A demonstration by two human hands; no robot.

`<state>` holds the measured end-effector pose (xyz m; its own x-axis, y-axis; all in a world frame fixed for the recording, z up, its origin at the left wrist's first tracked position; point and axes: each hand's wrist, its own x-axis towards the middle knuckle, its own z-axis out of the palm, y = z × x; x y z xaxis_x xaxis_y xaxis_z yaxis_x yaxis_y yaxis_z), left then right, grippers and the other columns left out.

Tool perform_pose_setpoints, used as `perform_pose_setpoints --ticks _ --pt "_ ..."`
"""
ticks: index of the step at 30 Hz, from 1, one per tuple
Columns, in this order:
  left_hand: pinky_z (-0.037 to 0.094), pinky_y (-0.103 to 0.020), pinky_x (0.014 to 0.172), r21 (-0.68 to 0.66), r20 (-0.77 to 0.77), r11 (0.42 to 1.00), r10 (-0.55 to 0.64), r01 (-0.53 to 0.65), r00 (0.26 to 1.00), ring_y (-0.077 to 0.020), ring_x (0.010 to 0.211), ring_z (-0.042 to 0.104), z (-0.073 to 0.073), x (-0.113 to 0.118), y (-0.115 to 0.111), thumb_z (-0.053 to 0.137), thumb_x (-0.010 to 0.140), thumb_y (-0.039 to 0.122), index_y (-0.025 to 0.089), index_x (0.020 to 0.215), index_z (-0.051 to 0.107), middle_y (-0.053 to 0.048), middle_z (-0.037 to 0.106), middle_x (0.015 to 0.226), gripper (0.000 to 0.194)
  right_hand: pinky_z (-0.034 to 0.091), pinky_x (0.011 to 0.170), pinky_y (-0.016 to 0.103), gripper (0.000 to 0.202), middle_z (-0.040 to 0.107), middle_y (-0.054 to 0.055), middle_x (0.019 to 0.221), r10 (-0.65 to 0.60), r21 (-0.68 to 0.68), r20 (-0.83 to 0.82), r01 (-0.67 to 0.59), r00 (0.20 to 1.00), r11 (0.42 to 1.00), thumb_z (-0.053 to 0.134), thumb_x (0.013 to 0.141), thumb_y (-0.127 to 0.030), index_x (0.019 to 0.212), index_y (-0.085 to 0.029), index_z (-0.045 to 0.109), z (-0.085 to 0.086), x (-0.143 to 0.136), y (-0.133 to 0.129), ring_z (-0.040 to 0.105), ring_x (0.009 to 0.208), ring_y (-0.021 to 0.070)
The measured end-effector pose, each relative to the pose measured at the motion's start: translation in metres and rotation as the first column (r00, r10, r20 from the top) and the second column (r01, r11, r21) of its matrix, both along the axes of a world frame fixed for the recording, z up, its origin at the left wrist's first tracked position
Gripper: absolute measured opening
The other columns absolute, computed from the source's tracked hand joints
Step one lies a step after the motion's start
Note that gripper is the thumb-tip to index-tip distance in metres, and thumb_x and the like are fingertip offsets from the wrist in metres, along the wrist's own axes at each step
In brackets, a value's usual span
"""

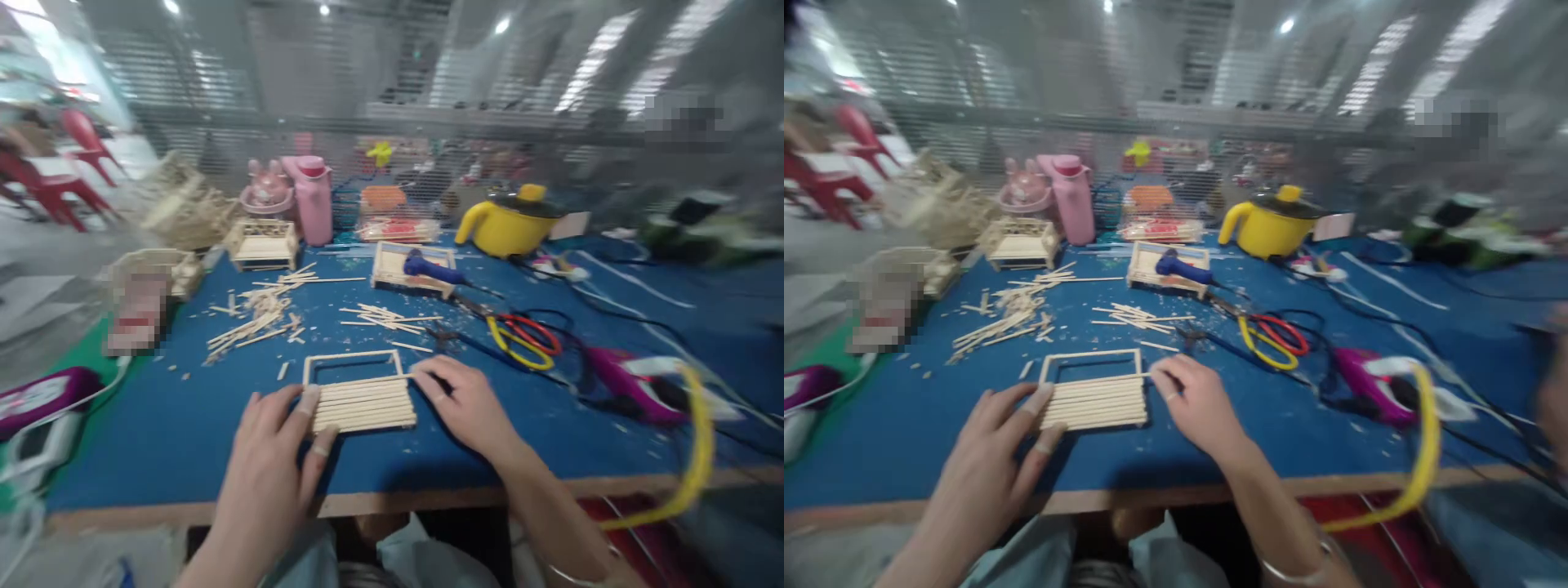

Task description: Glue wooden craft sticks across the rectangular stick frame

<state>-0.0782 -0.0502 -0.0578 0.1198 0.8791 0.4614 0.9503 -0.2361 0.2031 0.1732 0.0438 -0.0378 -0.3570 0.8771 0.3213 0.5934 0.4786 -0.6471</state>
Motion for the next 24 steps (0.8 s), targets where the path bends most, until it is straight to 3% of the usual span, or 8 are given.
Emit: perform_pose_setpoints --ticks 4,7,9,11,13,16,20,24 --pt "0.041 -0.044 0.101 0.064 0.207 0.997 0.021 -0.035 0.978 -0.0269 0.120 0.048 0.008 0.002 0.000 0.052 0.091 0.037 0.017 0.140 0.034 -0.015 0.051 0.130 0.056 0.049 0.071 0.027 0.015 0.070 0.002 0.082 -0.059 0.240 -0.004 0.058 0.998 0.969 0.054 0.090 -0.024 0.087 -0.023 0.069 0.008 0.006 0.000 0.065 0.076 0.0162" --pt "0.037 -0.046 0.103 0.233 0.160 0.972 -0.015 -0.023 0.987 -0.0289 0.124 0.044 0.022 0.000 -0.001 0.052 0.091 0.026 0.023 0.140 0.037 -0.014 0.049 0.133 0.051 0.048 0.062 0.025 0.014 0.068 0.000 0.072 0.039 0.369 0.003 -0.037 0.999 0.929 0.059 0.087 -0.021 0.090 -0.025 0.072 0.029 0.004 -0.015 0.063 0.064 0.0137" --pt "0.043 -0.038 0.092 0.228 0.082 0.971 -0.099 0.078 0.992 -0.0245 0.107 0.053 0.031 -0.003 -0.001 0.050 0.092 0.019 0.025 0.132 0.047 -0.009 0.060 0.117 0.041 0.048 0.058 0.024 0.012 0.068 -0.002 0.066 0.101 0.329 -0.015 -0.091 0.995 0.940 0.062 0.084 -0.020 0.087 -0.026 0.073 0.041 -0.002 -0.028 0.062 0.058 0.0130" --pt "0.045 -0.026 0.071 0.178 0.062 0.969 -0.185 0.172 0.981 -0.0166 0.076 0.054 0.037 -0.008 -0.001 0.045 0.093 0.014 0.024 0.122 0.056 -0.002 0.065 0.085 0.033 0.049 0.055 0.023 0.006 0.069 -0.002 0.065 0.054 0.194 -0.202 -0.014 0.978 0.981 0.067 0.080 -0.022 0.084 -0.026 0.071 0.047 -0.010 -0.038 0.064 0.057 0.0132" --pt "0.043 -0.024 0.065 0.191 0.050 0.962 -0.206 0.193 0.977 -0.0143 0.062 0.051 0.036 -0.012 -0.002 0.043 0.094 0.017 0.021 0.114 0.061 0.002 0.058 0.066 0.027 0.050 0.053 0.021 0.009 0.071 -0.002 0.063 -0.054 -0.052 -0.499 0.032 0.865 0.998 0.071 0.079 -0.026 0.085 -0.024 0.066 0.045 -0.016 -0.042 0.066 0.056 0.0132" --pt "0.045 -0.021 0.069 0.214 0.026 0.951 -0.235 0.224 0.972 -0.0121 0.062 0.056 0.030 -0.014 -0.004 0.042 0.095 0.022 0.019 0.113 0.061 0.002 0.057 0.066 0.027 0.054 0.059 0.021 0.018 0.073 -0.002 0.065 -0.108 -0.288 -0.777 -0.198 0.620 0.937 0.073 0.078 -0.035 0.086 -0.023 0.064 0.039 -0.021 -0.041 0.069 0.060 0.0129" --pt "0.043 -0.016 0.058 0.212 0.059 0.949 -0.252 0.235 0.966 -0.0098 0.060 0.058 0.027 -0.012 -0.008 0.040 0.097 0.026 0.018 0.113 0.061 0.002 0.058 0.065 0.028 0.053 0.064 0.019 0.023 0.074 -0.003 0.068 -0.097 -0.281 -0.904 -0.408 0.416 0.868 0.076 0.077 -0.032 0.096 -0.024 0.065 0.038 -0.025 -0.043 0.069 0.064 0.0097" --pt "0.042 -0.014 0.053 0.217 0.093 0.945 -0.269 0.244 0.959 -0.0083 0.054 0.056 0.028 -0.009 -0.011 0.040 0.098 0.030 0.017 0.111 0.062 0.004 0.055 0.060 0.029 0.052 0.062 0.018 0.016 0.074 -0.002 0.067 -0.071 -0.250 -0.928 -0.468 0.367 0.848 0.075 0.078 -0.032 0.088 -0.022 0.067 0.042 -0.028 -0.047 0.069 0.062 0.0088"
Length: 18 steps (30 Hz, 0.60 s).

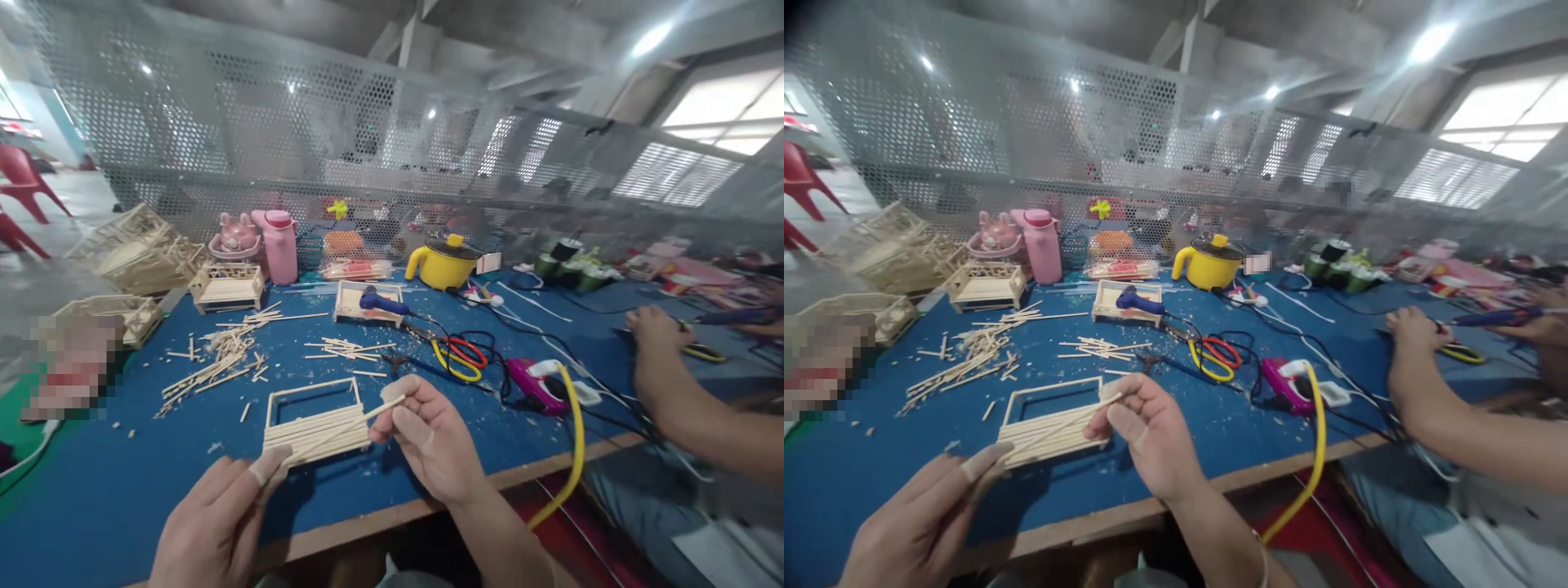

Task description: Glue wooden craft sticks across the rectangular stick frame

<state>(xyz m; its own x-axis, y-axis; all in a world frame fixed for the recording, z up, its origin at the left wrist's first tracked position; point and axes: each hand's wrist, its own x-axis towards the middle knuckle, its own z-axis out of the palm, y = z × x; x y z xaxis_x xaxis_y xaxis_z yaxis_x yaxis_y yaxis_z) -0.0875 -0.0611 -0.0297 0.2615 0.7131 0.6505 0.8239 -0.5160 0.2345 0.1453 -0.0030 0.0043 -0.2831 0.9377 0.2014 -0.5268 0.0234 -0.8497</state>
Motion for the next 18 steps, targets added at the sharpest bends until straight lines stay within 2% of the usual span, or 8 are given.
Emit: perform_pose_setpoints --ticks 9,15,18 --pt "0.045 -0.015 0.055 -0.014 0.042 1.000 -0.003 0.003 0.999 -0.0099 0.056 0.058 -0.0051 0.0000 -0.0037 0.044 0.096 0.033 0.019 0.113 0.063 0.002 0.060 0.064 0.029 0.054 0.064 0.028 0.019 0.072 0.000 0.067 -0.079 0.086 0.059 0.074 0.995 0.994 0.070 0.081 -0.039 0.084 -0.021 0.067 -0.0010 0.0008 -0.0034 0.068 0.063 0.0146" --pt "0.049 -0.019 0.065 0.031 0.114 0.999 -0.044 0.040 0.993 -0.0118 0.071 0.064 -0.0048 -0.0009 -0.0027 0.052 0.092 0.022 0.023 0.117 0.062 -0.002 0.071 0.085 0.027 0.055 0.067 0.028 0.018 0.070 0.000 0.070 -0.052 0.096 0.169 0.036 0.984 0.995 0.073 0.078 -0.036 0.088 -0.022 0.069 -0.0023 -0.0033 -0.0066 0.067 0.066 0.0142" --pt "0.051 -0.020 0.067 -0.007 0.211 1.000 0.029 -0.028 0.977 -0.0131 0.073 0.067 -0.0055 -0.0028 -0.0012 0.059 0.088 0.027 0.025 0.116 0.063 -0.001 0.073 0.089 0.029 0.055 0.064 0.029 0.021 0.068 0.001 0.066 -0.092 0.096 0.164 0.077 0.982 0.992 0.071 0.078 -0.041 0.082 -0.021 0.070 0.0000 -0.0047 -0.0044 0.066 0.063 0.0149"
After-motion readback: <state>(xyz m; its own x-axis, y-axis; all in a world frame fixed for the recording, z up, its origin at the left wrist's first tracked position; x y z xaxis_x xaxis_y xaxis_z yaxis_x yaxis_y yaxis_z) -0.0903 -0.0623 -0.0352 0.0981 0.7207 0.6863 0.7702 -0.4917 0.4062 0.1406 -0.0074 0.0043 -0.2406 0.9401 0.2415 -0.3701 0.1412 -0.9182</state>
